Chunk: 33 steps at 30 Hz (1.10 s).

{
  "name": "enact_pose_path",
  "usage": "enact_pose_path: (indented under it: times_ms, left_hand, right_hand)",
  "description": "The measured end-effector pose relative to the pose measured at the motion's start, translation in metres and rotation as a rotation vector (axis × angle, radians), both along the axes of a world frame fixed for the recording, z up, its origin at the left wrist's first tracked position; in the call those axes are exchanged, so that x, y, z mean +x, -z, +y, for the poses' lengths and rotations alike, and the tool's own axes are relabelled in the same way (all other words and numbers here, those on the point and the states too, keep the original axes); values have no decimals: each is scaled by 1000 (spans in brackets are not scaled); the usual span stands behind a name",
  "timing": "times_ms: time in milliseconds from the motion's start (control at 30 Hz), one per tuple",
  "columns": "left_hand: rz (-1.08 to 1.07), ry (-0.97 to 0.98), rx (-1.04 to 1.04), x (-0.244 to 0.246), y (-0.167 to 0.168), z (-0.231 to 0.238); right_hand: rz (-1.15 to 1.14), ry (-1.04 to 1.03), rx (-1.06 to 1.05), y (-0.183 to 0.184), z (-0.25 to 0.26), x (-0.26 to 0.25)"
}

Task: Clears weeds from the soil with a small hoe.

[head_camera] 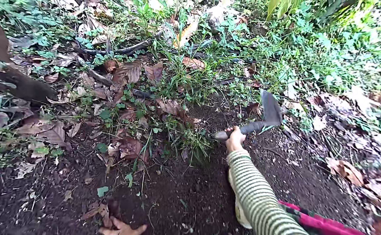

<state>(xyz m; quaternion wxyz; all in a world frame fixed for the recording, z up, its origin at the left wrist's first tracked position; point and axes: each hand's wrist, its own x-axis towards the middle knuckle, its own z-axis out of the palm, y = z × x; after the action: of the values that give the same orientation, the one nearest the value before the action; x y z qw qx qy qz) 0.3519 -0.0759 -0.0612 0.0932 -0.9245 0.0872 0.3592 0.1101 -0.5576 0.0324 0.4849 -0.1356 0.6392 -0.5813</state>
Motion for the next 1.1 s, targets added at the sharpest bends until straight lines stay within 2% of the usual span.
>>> enact_pose_path:
  times_ms: [33,133,200,267,333,400,433,467,567,633,700,733,800,933,1000,1033,1100]
  left_hand:
    - [4,-3,-1,-2,0,0]
    - [-6,-5,-32,-2,-10,1]
    - [-26,-10,-93,-4,-12,0]
    - [-31,5,-93,-2,-7,4]
    - [-42,12,-83,-1,0,7]
    - [-53,21,-57,0,7,6]
    - [-41,16,-37,0,9,7]
    - [-35,14,-21,0,10,9]
    - [-60,25,-11,3,20,10]
    - [-106,40,-17,2,37,16]
    - [-119,47,-19,-3,36,17]
    - [-108,49,-15,-2,27,13]
    - [-104,60,14,0,19,6]
    - [-114,64,-3,-7,11,3]
    - [-119,42,-38,-4,27,8]
    - [-113,35,-28,-5,35,12]
    - [-91,30,-24,-5,30,11]
  right_hand:
    - [35,-10,57,10,10,12]
    - [209,-458,315,55,86,15]
    - [236,-643,377,48,107,-18]
    - [265,-619,376,28,96,-54]
    - [230,-465,267,11,63,-64]
    - [94,-237,149,7,32,-46]
    - [53,-180,132,11,31,-31]
    - [61,-209,158,21,47,-15]
    - [227,-701,343,42,160,17]
    - [242,-1039,506,31,229,16]
    - [258,-1279,641,15,264,4]
    - [262,-1312,650,10,270,-1]
    - [248,-1190,566,1,262,-9]
    - [120,-573,270,-16,188,-24]
    - [68,-290,202,-13,150,-25]
    - [74,-239,221,-10,149,-25]
    - [187,-390,351,0,189,-27]
